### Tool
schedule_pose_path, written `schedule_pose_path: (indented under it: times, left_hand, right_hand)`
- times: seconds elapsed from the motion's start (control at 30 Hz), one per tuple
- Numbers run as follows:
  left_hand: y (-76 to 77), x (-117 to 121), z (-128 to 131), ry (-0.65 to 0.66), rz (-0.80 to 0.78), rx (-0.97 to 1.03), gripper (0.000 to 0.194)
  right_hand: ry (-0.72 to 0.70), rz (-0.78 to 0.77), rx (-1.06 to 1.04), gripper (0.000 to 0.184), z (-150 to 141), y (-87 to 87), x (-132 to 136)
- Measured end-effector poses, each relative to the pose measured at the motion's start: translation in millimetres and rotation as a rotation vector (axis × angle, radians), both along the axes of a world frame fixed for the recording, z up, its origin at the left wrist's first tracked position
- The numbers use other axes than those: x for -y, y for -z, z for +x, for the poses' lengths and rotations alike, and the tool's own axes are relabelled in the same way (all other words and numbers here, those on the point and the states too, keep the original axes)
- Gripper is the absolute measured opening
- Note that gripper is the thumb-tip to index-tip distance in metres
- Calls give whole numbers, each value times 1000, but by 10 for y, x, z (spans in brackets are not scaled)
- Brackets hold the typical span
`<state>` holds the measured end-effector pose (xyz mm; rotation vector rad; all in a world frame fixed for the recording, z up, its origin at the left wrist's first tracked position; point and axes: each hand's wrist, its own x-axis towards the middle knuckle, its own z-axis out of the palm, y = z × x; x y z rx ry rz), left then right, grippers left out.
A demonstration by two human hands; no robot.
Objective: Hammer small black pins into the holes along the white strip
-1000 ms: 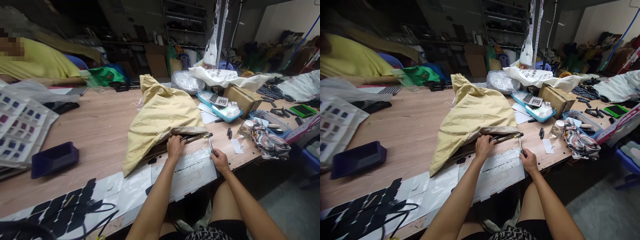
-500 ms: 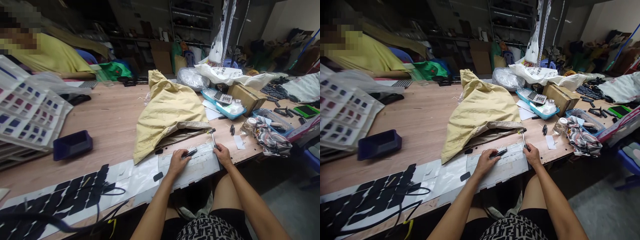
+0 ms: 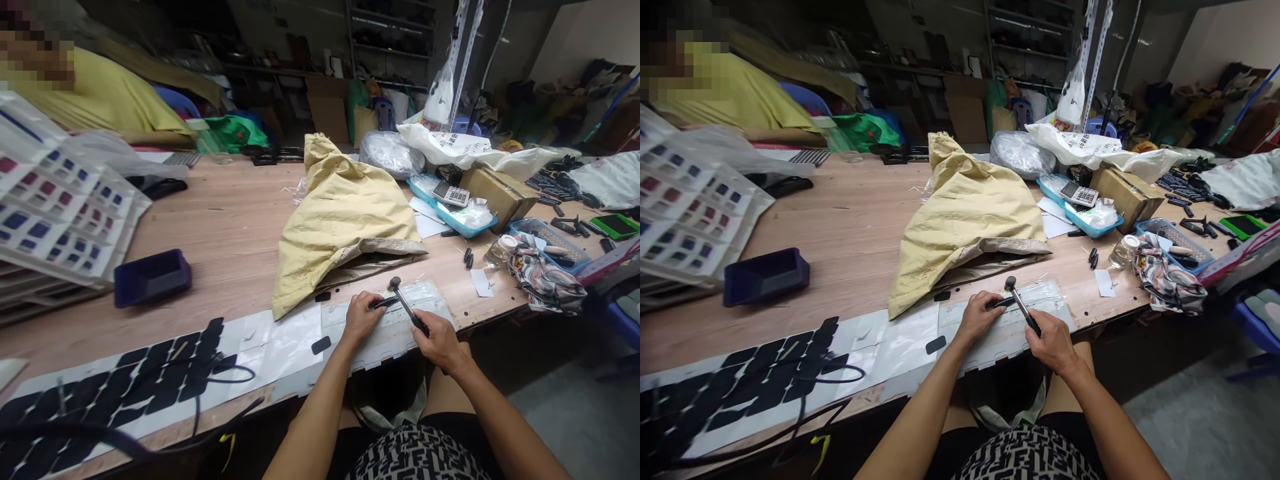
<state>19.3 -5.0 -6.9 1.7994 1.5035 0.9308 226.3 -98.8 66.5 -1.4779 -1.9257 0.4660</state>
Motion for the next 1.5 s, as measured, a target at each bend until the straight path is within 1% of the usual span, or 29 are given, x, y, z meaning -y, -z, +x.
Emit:
schedule_pose_path:
  times: [0.1,0.23,0.3,0.4,0.47,0.6,0.7,0.73,0.8,0.83,0.93,1.03,1.1,1.13,1.2,1.27,1.3,1.37,1.43,1.5]
  left_hand:
    - [-25,-9,12,-8,-17,15,17]
    - [-36,-22,22,-12,-24,11,17]
    - [-36,-26,24,-8,-23,7,18]
    - [-41,-29,25,0,-27,-5,16]
    - [-50,-31,29,-6,-34,-19,14]
    - [-69,-37,34,-4,-37,-15,15]
    - [-66,-33,32,-2,-29,-8,17]
    - [-61,-30,31,-3,-28,-9,17]
    - [-46,-28,29,-3,-26,-14,17]
    - [-37,-31,28,-1,-27,-17,17]
    - [-31,-55,17,13,-24,-21,16]
    - [-100,-19,-23,55,-30,-7,15]
    - [-188,126,-61,104,-32,33,15]
    - [-235,248,-79,140,-36,64,15]
    - [-308,572,-105,247,-59,124,16]
    - [-329,936,-103,373,-118,116,17]
    - [-316,1104,-89,399,-139,77,17]
    - [-259,1366,-40,398,-141,-51,14]
    - [-190,1509,20,361,-108,-212,14]
    - [-157,1546,66,351,-81,-335,15]
  right_hand:
    - [9,8,76,37,-20,39,8]
    - [23,-71,191,32,-16,103,12]
    - [21,-79,185,33,-28,96,19]
    - [-24,-35,144,36,-73,70,35]
    - [-49,-26,157,37,-109,78,48]
    - [-27,-74,172,37,-113,139,23]
    - [33,-106,44,35,-3,174,-124]
    - [65,-108,-17,35,55,187,-201]
    - [172,-116,-191,32,189,225,-376]
    - [195,-117,-229,33,259,250,-462]
    - [207,-133,-328,35,428,342,-659]
    - [206,-155,-428,37,502,426,-734]
    - [205,-166,-476,38,510,465,-739]
    - [202,-173,-493,38,509,479,-737]
    - [193,-189,-515,38,504,499,-734]
    - [190,-200,-528,38,498,510,-736]
    - [191,-204,-532,38,496,514,-739]
    - [194,-208,-538,38,491,518,-742]
    - [199,-208,-538,37,487,520,-740]
    - [202,-203,-535,37,483,521,-732]
